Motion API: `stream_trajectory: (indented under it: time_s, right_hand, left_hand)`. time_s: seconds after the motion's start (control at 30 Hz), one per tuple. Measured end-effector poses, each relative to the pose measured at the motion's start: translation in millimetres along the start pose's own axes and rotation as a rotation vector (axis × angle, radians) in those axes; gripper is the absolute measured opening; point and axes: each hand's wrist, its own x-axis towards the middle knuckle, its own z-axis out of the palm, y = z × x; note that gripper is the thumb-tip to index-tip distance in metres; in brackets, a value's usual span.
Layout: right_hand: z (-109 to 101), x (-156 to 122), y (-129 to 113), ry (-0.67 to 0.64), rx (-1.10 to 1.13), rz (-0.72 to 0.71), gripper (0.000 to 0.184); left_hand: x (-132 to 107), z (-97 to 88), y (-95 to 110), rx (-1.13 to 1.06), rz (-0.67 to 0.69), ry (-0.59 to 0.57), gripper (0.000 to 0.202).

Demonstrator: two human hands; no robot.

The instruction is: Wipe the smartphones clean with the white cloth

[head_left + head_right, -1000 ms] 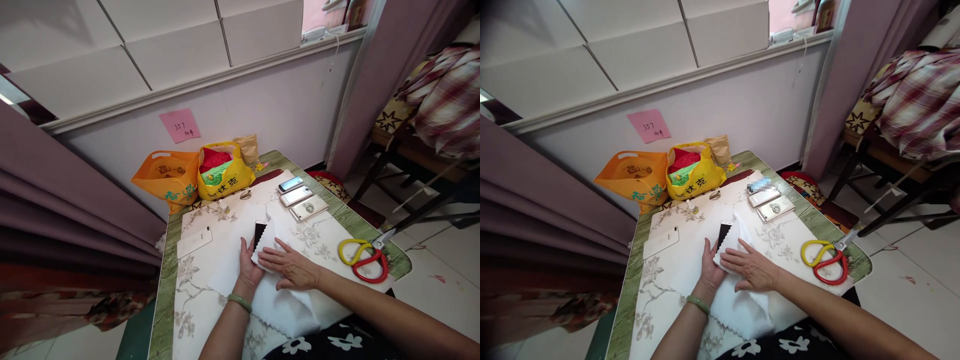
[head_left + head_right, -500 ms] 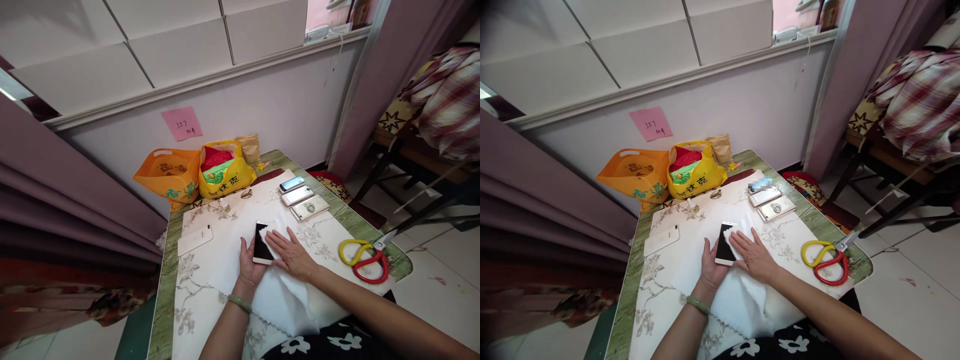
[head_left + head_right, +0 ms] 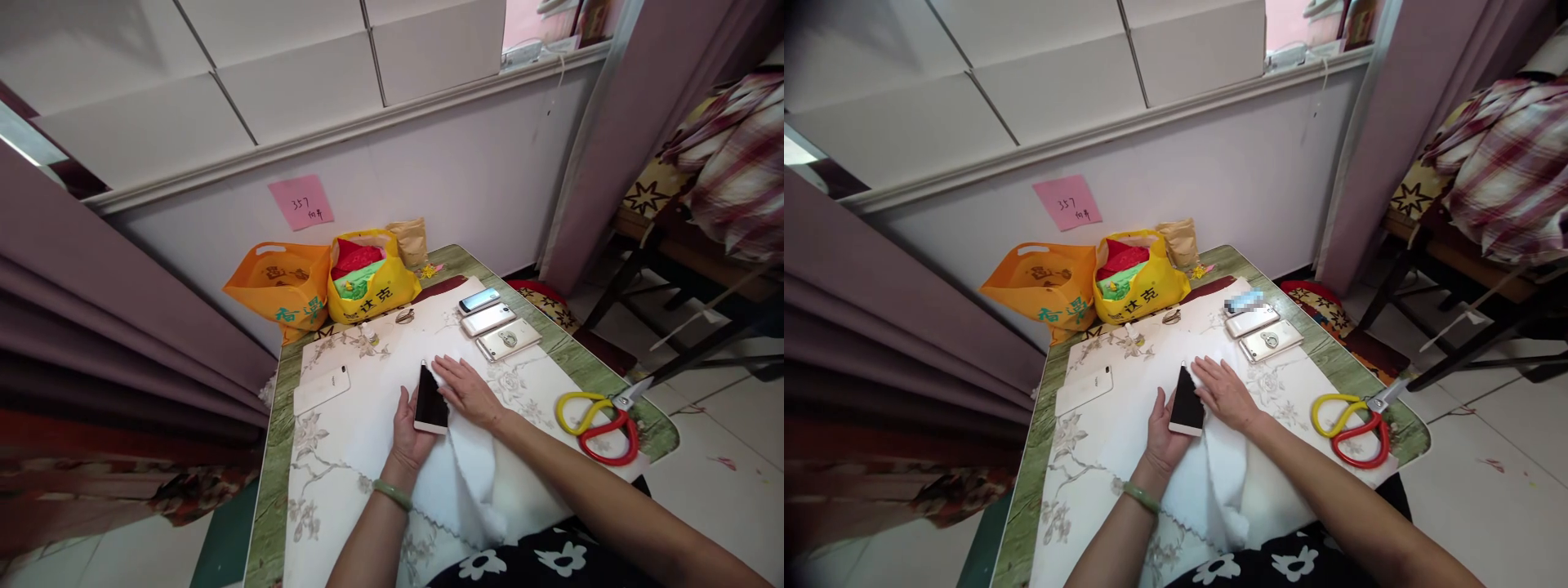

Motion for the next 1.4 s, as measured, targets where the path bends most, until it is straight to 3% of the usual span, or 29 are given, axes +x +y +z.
stream_trajectory:
  time_s: [0.13, 0.23, 0.33, 0.4, 0.57, 0.7, 0.77, 0.93, 1.2, 1.3, 1.4]
  right_hand:
    - [0, -15, 14, 0.202, 0.199, 0.150, 0.043]
    - [-8, -14, 18, 0.356, 0.303, 0.286, 0.036]
    - [-15, -9, 12, 0.421, 0.303, 0.331, 0.038]
    - [-15, -10, 2, 0.355, 0.224, 0.250, 0.040]
    - [-12, -39, -29, 0.040, 0.015, -0.111, 0.048]
    - [-21, -53, -32, -0.060, -0.023, -0.303, 0.052]
    - [-28, -44, -24, -0.056, -0.064, -0.276, 0.051]
    - [-32, -17, -9, 0.025, -0.165, -0.057, 0.051]
    - [-31, -61, -30, -0.068, -0.070, -0.271, 0.055]
    - [-31, -49, -20, -0.038, -0.085, -0.233, 0.053]
    - [-27, -23, -6, 0.012, -0.137, -0.092, 0.052]
  left_hand:
    - [2, -1.7, 0, 0.042, 0.021, 0.015, 0.039]
    - [5, -3.3, -1, 0.098, 0.054, 0.052, 0.046]
    - [5, -3.7, -2, 0.129, 0.044, 0.055, 0.049]
    - [5, -3.7, -3, 0.112, 0.044, 0.054, 0.049]
    - [5, -6.8, -3, 0.068, 0.073, 0.089, 0.047]
    - [6, -8.3, -2, 0.080, 0.044, 0.094, 0.044]
    - [8, -7.1, -2, 0.055, 0.027, 0.113, 0.041]
    - [10, -4.6, -2, 0.003, 0.019, 0.139, 0.039]
    - [8, -7.3, -1, 0.026, 0.018, 0.148, 0.036]
    - [10, -5.8, -1, 0.027, 0.024, 0.149, 0.036]
    - [11, -3.7, -2, 0.014, 0.036, 0.155, 0.036]
